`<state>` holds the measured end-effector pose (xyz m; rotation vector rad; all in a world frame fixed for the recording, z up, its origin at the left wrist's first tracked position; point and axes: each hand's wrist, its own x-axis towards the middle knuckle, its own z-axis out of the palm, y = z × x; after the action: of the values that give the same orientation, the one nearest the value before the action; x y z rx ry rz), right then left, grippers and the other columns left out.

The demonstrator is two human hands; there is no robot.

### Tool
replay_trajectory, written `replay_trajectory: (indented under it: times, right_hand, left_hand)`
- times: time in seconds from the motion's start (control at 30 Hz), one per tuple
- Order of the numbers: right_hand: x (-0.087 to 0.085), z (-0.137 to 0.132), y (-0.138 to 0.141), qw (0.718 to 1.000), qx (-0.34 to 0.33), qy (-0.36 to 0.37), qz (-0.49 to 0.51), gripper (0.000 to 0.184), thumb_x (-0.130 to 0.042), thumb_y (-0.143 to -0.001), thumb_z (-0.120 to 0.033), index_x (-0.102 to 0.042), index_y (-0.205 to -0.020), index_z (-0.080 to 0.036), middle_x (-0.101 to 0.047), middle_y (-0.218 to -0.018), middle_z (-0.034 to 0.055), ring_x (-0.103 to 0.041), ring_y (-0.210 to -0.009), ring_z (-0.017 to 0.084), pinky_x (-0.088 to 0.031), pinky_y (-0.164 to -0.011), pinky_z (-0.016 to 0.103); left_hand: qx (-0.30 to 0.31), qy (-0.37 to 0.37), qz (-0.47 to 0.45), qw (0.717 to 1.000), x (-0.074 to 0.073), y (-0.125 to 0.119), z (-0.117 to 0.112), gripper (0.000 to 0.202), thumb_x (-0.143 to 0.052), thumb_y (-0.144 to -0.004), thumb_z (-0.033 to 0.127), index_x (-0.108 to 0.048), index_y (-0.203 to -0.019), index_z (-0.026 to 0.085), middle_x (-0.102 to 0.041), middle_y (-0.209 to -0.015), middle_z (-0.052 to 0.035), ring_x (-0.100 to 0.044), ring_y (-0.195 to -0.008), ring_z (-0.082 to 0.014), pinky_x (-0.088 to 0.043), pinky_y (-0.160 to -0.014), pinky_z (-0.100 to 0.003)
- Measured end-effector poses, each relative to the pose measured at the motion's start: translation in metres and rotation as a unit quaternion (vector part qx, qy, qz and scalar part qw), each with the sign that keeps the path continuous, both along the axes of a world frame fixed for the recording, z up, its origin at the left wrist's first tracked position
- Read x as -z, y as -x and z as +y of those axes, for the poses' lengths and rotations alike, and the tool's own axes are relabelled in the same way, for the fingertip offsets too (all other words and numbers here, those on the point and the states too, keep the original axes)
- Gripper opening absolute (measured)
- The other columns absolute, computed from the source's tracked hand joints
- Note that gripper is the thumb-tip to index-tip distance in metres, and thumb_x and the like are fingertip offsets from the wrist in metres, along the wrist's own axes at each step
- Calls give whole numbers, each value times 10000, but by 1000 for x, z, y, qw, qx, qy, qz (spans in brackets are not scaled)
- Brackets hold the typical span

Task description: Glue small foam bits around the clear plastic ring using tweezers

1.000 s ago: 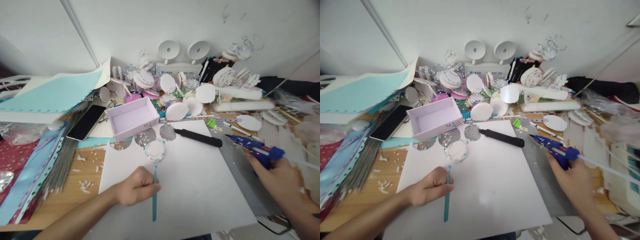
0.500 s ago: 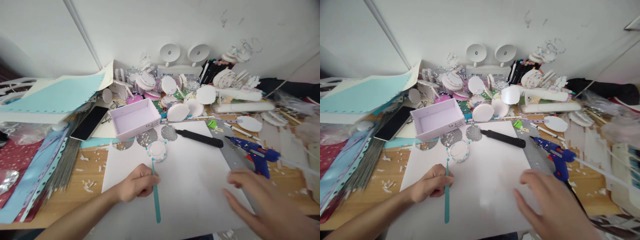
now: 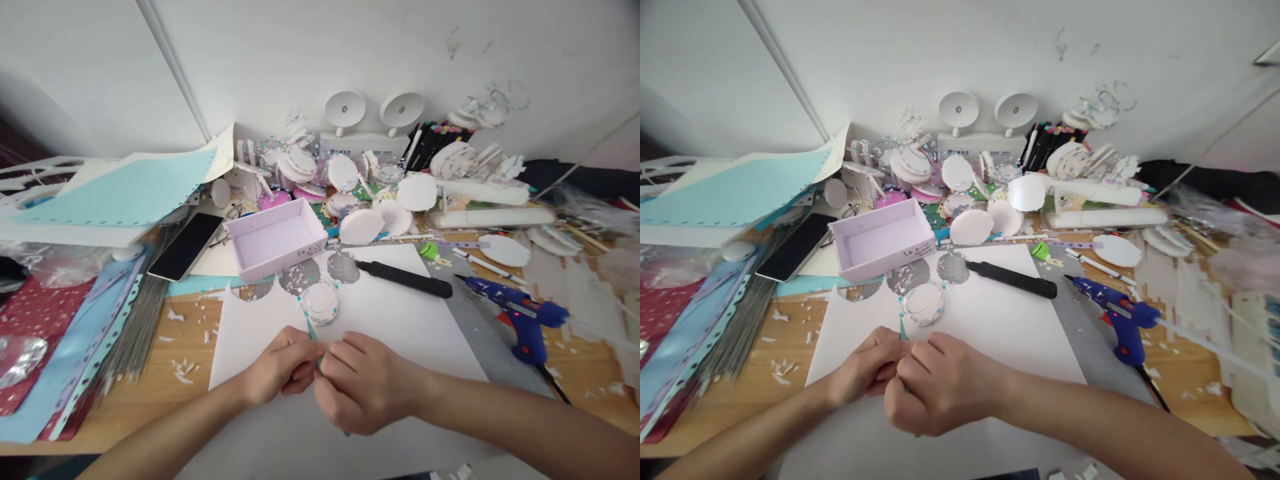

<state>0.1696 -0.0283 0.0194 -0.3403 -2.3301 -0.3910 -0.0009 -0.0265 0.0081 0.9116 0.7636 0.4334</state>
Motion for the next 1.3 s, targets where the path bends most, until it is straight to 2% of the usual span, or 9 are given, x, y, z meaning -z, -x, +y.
replay_trajectory:
  times: [0.13, 0.3, 0.4, 0.47, 0.57, 0.67, 0.8, 1.0, 1.3]
  right_hand:
    - [0, 0, -8, 998, -32, 50, 9, 207, -400, -725, -29, -426, -650, -220, -421, -490, -34, -337, -451, 138, -234, -462, 293]
    - [-1, 7, -37, 962, -68, 229, 132, 277, -448, -744, -6, -327, -614, -219, -308, -551, -46, -266, -490, 120, -224, -460, 283]
    - [5, 14, -49, 901, -14, 329, 284, 289, -447, -807, 6, -321, -702, -232, -239, -601, -57, -234, -487, 106, -184, -437, 269]
    - [12, 20, -52, 837, 17, 390, 384, 240, -411, -878, -41, -325, -789, -246, -226, -619, -65, -237, -478, 100, -195, -422, 252]
    - [21, 25, -55, 713, 3, 494, 498, 176, -441, -926, -145, -332, -845, -257, -261, -615, -75, -263, -483, 93, -237, -443, 236]
    - [25, 24, -56, 662, -6, 536, 524, 189, -480, -925, -190, -335, -823, -254, -280, -612, -77, -261, -490, 86, -235, -460, 231]
    - [27, 16, -54, 652, -20, 558, 513, 188, -467, -931, -185, -337, -814, -255, -257, -613, -74, -231, -481, 87, -214, -449, 233]
    - [27, 5, -50, 668, -45, 569, 477, 166, -428, -942, -170, -344, -831, -261, -239, -606, -65, -237, -471, 102, -187, -420, 236]
    - [15, -4, -50, 677, -39, 563, 473, 172, -398, -955, -162, -323, -841, -266, -223, -619, -64, -274, -515, 109, -232, -452, 242]
  left_hand:
    - [30, -21, 5, 999, 1, 2, 0, 587, -479, -869, 517, -418, -397, 173, -353, -316, 34, -254, -310, -55, -153, -366, -248]
    - [11, -65, 38, 997, -2, 8, 8, 580, -396, -888, 532, -492, -459, 154, -395, -329, 17, -254, -315, -62, -143, -356, -236]
    - [-94, -69, 99, 988, -6, 13, 17, 550, -346, -908, 489, -470, -483, 163, -392, -325, 24, -252, -321, -63, -152, -354, -215]
    - [-151, -68, 147, 975, -10, 18, 24, 525, -379, -894, 470, -471, -479, 160, -398, -318, 26, -253, -313, -57, -158, -349, -202]
    - [-138, -54, 198, 969, -13, 24, 32, 495, -431, -877, 469, -568, -536, 138, -451, -322, 17, -269, -293, -49, -160, -336, -188]
    - [-81, -47, 230, 969, -12, 25, 35, 429, -494, -863, 481, -680, -719, 121, -501, -352, 22, -296, -289, -47, -184, -328, -173]
    - [-54, -44, 244, 967, -7, 20, 33, 354, -572, -847, 479, -675, -815, 142, -521, -379, 46, -303, -302, -38, -215, -332, -149]
    - [-115, -5, 187, 976, -7, 16, 30, 279, -655, -821, 429, -672, -823, 150, -476, -371, 74, -258, -307, -18, -149, -323, -136]
    - [-143, 94, 94, 981, -9, 15, 27, 222, -678, -833, 359, -659, -776, 145, -396, -351, 98, -149, -310, 1, -101, -337, -144]
